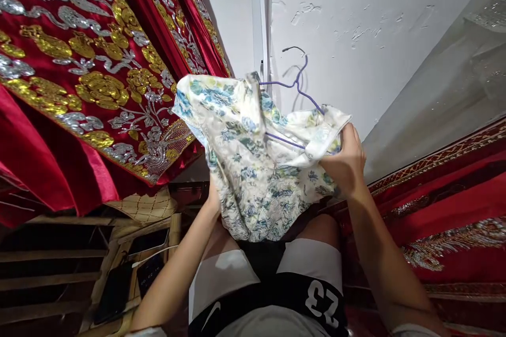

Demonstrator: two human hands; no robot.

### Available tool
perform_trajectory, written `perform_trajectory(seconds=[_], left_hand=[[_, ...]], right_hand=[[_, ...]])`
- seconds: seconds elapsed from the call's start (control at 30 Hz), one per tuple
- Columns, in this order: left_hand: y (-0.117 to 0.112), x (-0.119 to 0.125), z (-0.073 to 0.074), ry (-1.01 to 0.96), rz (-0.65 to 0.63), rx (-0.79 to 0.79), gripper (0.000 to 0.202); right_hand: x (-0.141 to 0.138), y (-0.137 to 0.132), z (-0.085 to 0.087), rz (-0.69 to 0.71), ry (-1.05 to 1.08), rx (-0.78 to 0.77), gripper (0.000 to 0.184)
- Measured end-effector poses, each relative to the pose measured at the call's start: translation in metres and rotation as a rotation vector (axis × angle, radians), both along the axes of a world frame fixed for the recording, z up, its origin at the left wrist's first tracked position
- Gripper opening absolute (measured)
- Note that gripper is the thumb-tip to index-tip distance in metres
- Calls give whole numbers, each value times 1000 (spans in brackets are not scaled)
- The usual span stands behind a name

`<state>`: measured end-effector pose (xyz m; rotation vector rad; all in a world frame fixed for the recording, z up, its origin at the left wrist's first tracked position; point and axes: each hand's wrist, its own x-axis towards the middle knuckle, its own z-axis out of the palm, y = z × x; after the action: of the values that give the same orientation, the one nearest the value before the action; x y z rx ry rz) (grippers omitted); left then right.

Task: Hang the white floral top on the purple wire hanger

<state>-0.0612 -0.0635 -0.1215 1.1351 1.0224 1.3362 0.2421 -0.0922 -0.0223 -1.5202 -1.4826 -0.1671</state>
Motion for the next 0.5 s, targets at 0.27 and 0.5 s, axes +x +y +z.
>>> perform_trajectory(seconds=[0.27,0.5], left_hand=[[-55,21,-64,175,167,-75,72],[-85,44,-69,114,33,-156,69]], right_hand=[[-25,-14,10,506,-167,4,55],[-91,-62,-114,324,627,-188,28]])
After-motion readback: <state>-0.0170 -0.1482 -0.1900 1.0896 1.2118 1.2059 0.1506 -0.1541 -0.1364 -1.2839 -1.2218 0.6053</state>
